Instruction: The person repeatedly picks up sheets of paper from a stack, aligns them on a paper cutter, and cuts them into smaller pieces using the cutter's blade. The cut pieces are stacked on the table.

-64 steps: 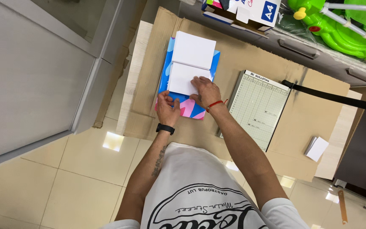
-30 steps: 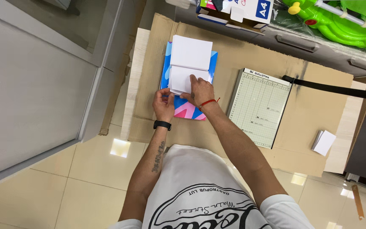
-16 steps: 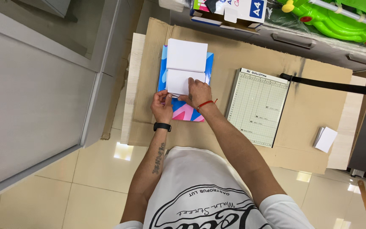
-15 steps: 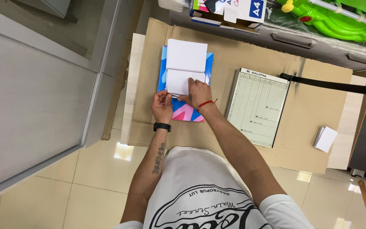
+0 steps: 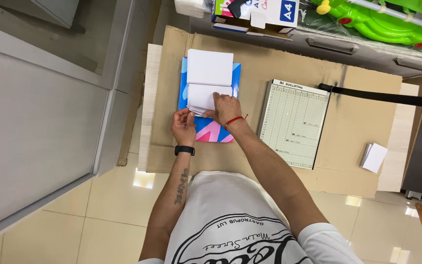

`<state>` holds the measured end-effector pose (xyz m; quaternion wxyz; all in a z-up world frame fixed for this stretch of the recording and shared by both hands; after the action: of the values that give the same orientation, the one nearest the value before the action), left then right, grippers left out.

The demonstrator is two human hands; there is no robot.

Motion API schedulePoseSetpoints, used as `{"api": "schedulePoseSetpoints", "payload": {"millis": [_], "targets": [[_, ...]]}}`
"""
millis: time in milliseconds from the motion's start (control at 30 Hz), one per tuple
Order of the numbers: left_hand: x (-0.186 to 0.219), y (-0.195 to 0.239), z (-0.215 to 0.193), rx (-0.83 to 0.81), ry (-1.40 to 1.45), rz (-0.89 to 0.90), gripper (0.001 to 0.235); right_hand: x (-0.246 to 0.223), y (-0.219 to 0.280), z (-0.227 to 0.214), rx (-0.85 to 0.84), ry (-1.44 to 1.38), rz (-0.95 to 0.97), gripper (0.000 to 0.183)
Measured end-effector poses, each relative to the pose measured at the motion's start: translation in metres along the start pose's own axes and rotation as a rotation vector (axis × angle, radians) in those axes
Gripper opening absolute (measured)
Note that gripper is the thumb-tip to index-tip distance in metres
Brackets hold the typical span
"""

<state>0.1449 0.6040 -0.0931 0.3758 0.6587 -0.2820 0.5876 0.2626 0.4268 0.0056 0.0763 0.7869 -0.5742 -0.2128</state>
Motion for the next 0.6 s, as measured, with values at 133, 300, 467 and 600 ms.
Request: {"api": "schedulePoseSetpoints", "payload": {"millis": [133,300,467,600], "targets": [[-0.016,-0.004,0.001,0.011,-0.002,0.031,0.035,0.0,-0.001,0.0,-0.009,-0.013,0.015,0.097],[-0.01,-0.003,0.001,0.028,-0.037,0.04,0.047,0.005,-0.008,0.012,0.021,-0.024,0.004,0.086],[-0.005,-0.001,0.001,0.014,-0.035,0.027,0.046,0.002,-0.005,0.015,0.112,-0.01,-0.01,0.06],[-0.01,-0.004,-0.001,-0.012,-0.043,0.025,0.039,-0.005,-0.003,0.017,0.156,0.013,-0.008,0.056]]}}
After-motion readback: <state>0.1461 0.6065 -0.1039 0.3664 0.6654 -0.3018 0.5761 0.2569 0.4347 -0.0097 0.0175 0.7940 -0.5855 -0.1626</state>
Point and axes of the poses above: each hand's wrist, its own y-axis away from the middle knuckle, its own z-axis out of the palm, x = y × z, the point moved 1 cm from there along -y, towards the middle knuckle, and after that the axes turned 1 degree about z, right-handed, at the moved point
